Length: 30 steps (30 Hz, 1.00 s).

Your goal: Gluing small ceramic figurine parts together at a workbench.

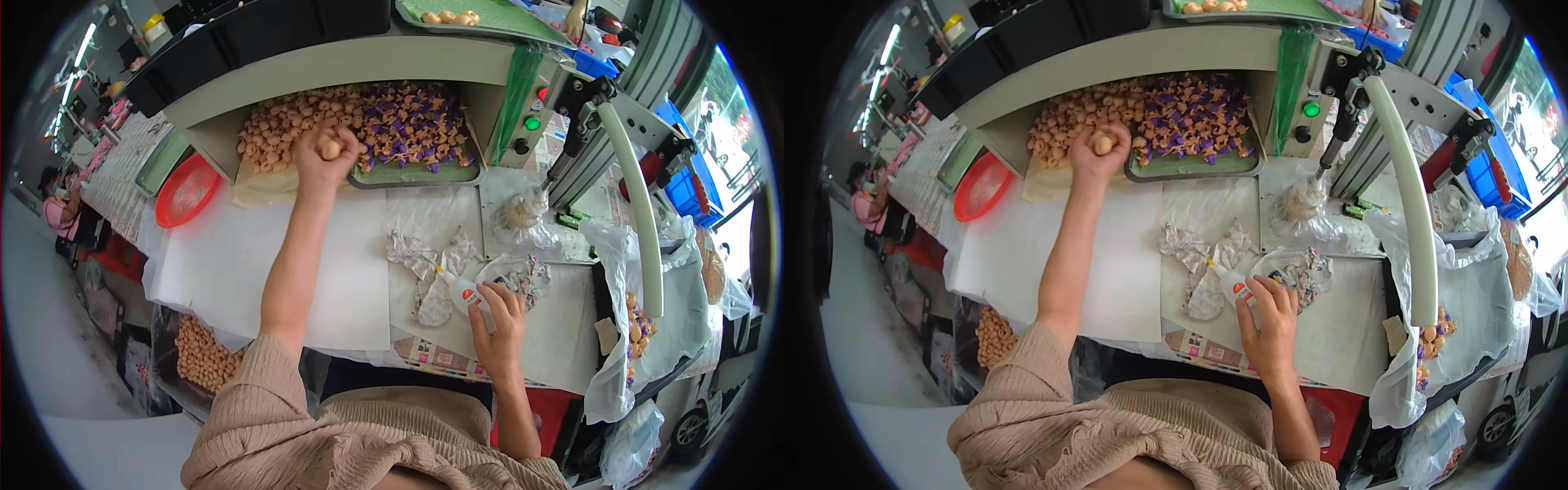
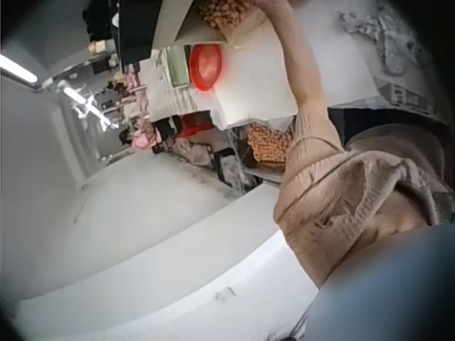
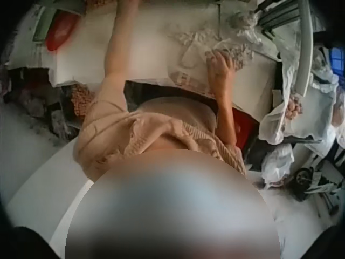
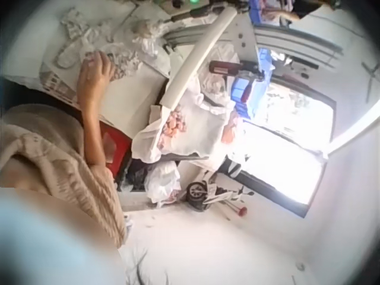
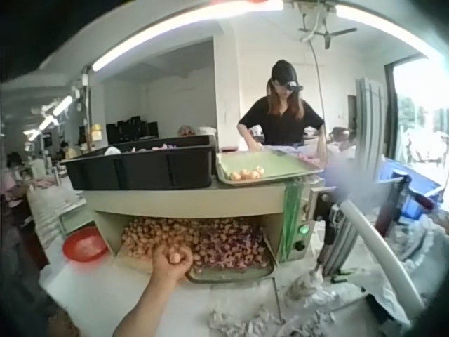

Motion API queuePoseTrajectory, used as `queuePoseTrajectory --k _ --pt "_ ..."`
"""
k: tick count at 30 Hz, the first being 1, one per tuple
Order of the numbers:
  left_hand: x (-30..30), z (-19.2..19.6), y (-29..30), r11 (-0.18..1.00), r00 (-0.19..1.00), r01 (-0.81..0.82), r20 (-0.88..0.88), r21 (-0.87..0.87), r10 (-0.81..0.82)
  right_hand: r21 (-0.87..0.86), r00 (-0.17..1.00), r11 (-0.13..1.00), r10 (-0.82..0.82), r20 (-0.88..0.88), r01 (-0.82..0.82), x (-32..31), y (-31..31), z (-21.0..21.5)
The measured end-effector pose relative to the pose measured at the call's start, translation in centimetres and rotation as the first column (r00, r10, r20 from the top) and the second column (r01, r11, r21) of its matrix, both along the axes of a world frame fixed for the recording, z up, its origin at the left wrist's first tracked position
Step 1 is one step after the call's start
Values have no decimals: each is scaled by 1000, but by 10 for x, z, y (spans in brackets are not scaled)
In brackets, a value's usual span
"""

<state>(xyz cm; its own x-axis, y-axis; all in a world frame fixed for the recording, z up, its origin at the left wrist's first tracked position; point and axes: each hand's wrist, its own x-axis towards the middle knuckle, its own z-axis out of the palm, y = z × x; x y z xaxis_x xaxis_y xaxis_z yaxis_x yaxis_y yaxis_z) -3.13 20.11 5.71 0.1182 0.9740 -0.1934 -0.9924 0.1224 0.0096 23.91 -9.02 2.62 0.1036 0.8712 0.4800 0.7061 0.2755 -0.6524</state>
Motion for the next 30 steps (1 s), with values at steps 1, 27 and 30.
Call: queuePoseTrajectory --k 1,27,30 --pt "6 -9 -10 992 992 127 1 -19 -127 -6 1000 1000 13 0 -13 -1 2 -2" --pt "54 -81 -231 782 758 620 -215 -55 -616 -288 734 947 -95 -672 -141 4 -19 -14" --pt "58 -78 -234 779 743 624 -262 -61 -615 -267 685 959 -132 -717 -94 2 -20 -15"
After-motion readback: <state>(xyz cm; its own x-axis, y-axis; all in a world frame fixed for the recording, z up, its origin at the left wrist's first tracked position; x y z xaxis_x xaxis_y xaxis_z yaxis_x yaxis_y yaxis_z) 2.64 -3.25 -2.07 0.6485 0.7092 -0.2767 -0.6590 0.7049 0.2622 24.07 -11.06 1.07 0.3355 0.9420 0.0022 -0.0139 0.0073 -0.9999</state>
